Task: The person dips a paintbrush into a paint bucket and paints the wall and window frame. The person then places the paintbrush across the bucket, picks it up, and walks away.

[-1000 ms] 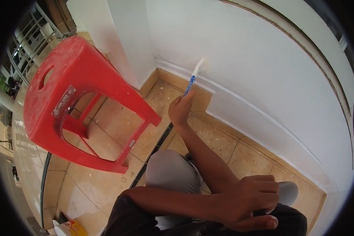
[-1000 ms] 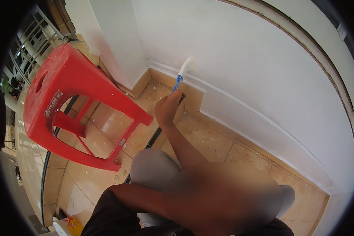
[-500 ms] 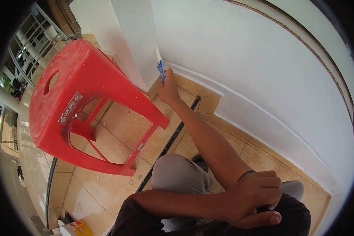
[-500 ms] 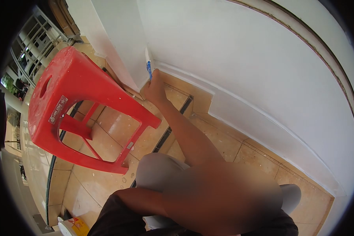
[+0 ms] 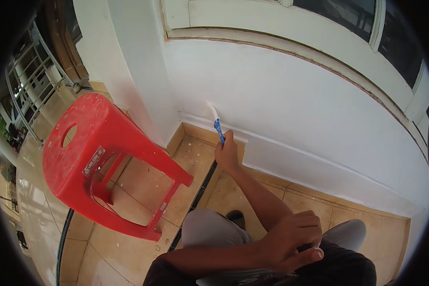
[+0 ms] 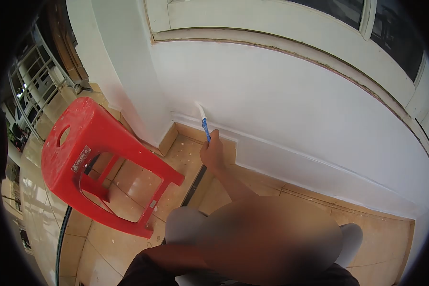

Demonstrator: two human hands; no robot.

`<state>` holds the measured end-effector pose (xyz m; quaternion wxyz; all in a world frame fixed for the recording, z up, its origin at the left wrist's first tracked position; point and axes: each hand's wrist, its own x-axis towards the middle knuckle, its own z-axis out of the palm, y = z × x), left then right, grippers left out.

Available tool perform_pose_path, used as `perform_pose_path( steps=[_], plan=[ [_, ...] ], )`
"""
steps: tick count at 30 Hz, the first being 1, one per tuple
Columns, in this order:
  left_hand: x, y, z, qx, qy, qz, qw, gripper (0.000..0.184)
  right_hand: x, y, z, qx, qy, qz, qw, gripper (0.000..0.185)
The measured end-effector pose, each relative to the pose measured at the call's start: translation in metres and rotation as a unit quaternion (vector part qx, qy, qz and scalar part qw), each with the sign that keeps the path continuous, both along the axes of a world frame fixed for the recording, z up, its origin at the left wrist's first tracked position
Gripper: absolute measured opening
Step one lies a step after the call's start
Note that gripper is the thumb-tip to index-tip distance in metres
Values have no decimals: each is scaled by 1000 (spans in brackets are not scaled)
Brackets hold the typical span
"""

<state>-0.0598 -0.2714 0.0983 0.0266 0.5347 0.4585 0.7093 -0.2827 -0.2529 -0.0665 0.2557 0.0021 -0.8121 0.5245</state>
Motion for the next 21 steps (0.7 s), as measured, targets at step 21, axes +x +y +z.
perform_pose_path(
  steps=[21],
  plan=[
    [50, 81, 6, -76, 71, 7, 995, 58, 276, 337, 23, 19, -15, -280, 960, 17]
  ],
)
